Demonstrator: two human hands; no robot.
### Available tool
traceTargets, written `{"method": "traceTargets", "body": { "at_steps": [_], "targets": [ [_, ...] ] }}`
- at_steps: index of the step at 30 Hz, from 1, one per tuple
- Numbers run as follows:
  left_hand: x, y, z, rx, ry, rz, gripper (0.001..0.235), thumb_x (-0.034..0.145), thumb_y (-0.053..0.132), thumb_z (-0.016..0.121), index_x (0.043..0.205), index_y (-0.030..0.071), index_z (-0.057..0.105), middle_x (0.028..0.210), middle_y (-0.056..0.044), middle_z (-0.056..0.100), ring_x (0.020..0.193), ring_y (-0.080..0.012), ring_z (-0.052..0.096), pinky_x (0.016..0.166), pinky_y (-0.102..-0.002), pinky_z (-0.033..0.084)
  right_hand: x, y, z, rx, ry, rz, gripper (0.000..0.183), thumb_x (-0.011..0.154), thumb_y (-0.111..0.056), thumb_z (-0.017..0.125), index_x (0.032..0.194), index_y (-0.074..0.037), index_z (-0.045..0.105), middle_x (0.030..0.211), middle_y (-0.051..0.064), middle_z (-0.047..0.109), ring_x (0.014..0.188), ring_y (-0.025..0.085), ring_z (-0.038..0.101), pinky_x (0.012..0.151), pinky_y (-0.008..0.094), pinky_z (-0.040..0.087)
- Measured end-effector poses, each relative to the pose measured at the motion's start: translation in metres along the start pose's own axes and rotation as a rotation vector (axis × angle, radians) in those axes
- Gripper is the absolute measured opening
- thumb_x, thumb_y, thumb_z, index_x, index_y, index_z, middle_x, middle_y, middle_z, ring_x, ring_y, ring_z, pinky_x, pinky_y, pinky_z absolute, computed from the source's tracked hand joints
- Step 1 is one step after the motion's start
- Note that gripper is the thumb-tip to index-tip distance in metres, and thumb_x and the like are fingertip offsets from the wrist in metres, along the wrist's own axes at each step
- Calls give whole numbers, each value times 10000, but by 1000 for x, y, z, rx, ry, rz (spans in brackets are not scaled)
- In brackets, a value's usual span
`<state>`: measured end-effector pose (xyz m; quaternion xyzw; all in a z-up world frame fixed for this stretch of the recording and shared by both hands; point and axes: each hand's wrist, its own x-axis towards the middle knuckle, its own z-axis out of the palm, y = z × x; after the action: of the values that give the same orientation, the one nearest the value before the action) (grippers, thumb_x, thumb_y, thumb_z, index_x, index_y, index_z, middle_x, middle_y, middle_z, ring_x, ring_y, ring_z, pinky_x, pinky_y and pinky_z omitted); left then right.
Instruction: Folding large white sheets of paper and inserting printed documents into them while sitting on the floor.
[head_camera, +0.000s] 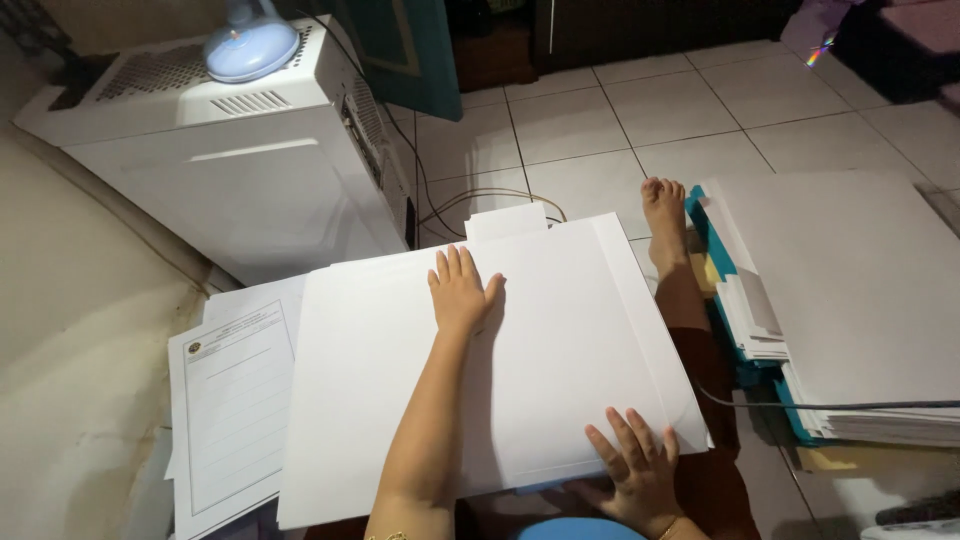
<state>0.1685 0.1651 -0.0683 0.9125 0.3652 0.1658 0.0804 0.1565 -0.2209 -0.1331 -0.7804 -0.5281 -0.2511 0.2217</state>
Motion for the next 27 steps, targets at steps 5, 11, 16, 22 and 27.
{"method": "traceTargets", "body": {
  "at_steps": [5,11,16,22,27],
  "targets": [
    [-87,15,-23,-57,-19,14,903,933,591,457,1533,-62,287,1619,-282,237,1529,-424,90,1202,-534,78,6,-3,-7,-20,43,-28,915,756,-793,583,1494,-294,376,1619,59,284,1513,291,188,1160,667,83],
    [-208,41,-69,-52,-35,81,860,975,541,459,1511,-107,279,1586,-355,229,1518,-460,87,1187,-562,82,7,-3,-10,-2,67,-44,912,750,-773,615,1497,-301,388,1613,45,306,1506,279,208,1159,646,105],
    [-267,46,-67,40,27,181,777,1013,511,409,1509,-80,315,1597,-326,242,1522,-439,114,1187,-545,118,4,-3,-10,2,44,-34,954,725,-785,622,1508,-300,374,1631,55,276,1516,290,191,1159,692,109],
    [-233,42,-80,-69,-130,159,834,998,541,442,1515,-92,276,1593,-349,197,1516,-464,47,1165,-610,56,7,-3,-12,27,75,-35,927,744,-783,621,1499,-293,400,1626,49,302,1512,271,211,1154,669,127],
    [-136,17,-39,7,-84,92,940,945,656,426,1525,-71,287,1593,-321,254,1510,-462,115,1164,-636,101,3,1,-6,-6,55,-37,906,753,-803,599,1477,-288,419,1583,48,350,1462,276,282,1117,597,208]
  ]
}}
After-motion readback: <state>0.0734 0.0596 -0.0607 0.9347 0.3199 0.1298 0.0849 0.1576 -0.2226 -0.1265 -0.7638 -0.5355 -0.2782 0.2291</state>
